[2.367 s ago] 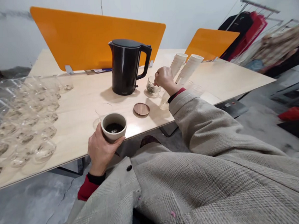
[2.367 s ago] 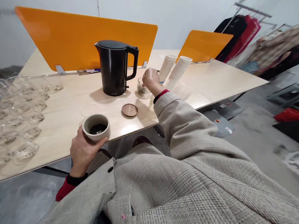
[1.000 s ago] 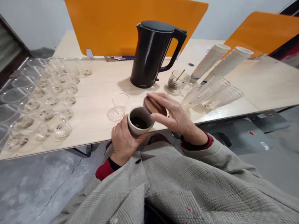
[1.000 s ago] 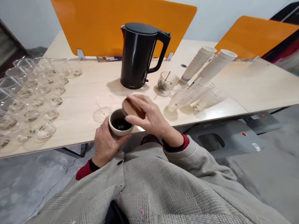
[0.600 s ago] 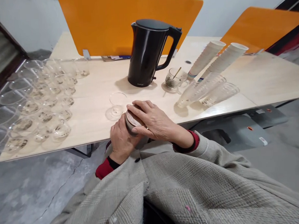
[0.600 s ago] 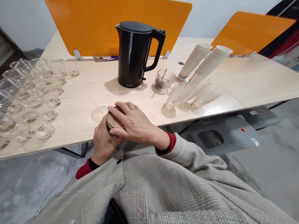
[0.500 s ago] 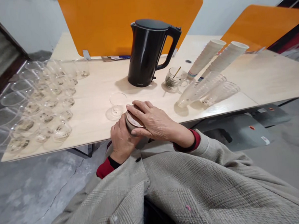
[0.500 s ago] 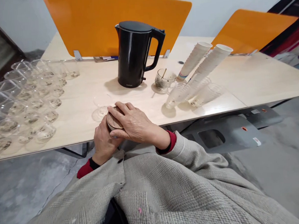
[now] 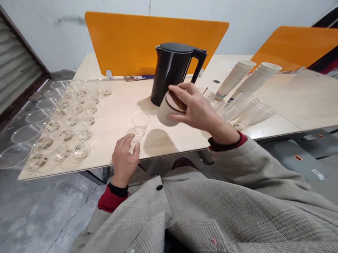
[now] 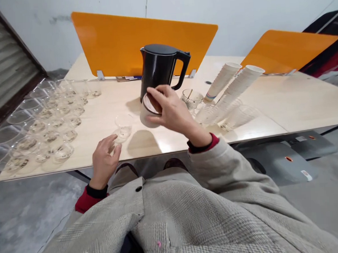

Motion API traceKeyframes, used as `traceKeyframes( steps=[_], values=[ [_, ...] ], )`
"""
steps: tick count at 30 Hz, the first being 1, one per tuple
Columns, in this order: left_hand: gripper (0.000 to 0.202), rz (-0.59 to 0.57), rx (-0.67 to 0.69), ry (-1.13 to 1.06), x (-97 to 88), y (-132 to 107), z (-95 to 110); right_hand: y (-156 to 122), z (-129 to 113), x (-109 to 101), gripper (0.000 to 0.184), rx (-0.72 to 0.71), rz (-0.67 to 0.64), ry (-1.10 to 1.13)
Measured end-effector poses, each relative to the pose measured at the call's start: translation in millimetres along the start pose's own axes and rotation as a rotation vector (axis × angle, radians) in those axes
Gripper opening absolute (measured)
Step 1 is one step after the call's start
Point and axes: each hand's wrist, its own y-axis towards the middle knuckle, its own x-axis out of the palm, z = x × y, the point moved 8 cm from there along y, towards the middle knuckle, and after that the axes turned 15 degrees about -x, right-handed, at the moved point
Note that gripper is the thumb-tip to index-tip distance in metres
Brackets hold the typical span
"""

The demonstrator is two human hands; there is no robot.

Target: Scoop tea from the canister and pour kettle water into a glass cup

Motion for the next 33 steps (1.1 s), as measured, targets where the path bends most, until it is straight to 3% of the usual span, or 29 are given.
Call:
traceKeyframes(
  steps=[3, 6, 9, 13, 18, 25, 28, 30, 33],
  values=[
    [0.039, 0.002, -0.055, 0.089, 6.0, 14.8, -11.9, 44.9, 30.0, 14.7, 0.087, -0.003, -0.027, -0.032],
    [0.039, -0.009, -0.061, 0.165, 14.7, 19.4, -13.8, 90.5, 48.9, 49.6, 0.090, -0.044, -0.065, 0.024],
    [0.038, -0.016, -0.055, 0.226, 17.9, 17.4, -12.0, 123.7, 51.4, 89.6, 0.091, -0.121, -0.134, 0.123],
    [0.038, -0.039, -0.052, 0.278, 17.9, 14.1, -9.5, 142.5, 43.6, 131.4, 0.090, -0.191, -0.242, 0.244],
    [0.033, -0.030, -0.037, 0.314, 19.1, 11.4, -5.9, 146.3, 42.6, 157.3, 0.093, -0.221, -0.291, 0.303],
    [0.031, -0.014, -0.026, 0.322, 19.9, 10.2, -4.6, 146.8, 52.4, 168.1, 0.102, -0.251, -0.329, 0.328],
    [0.031, -0.005, -0.023, 0.331, 18.4, 10.9, -5.8, 144.2, 51.5, 161.1, 0.109, -0.236, -0.316, 0.299],
    [0.032, 0.000, -0.013, 0.333, 17.9, 11.1, -6.5, 139.2, 51.3, 141.6, 0.103, -0.198, -0.235, 0.267],
    [0.033, 0.026, 0.007, 0.330, 17.1, 10.9, -7.1, 123.6, 66.6, 82.8, 0.073, -0.022, 0.040, 0.162]
  ],
)
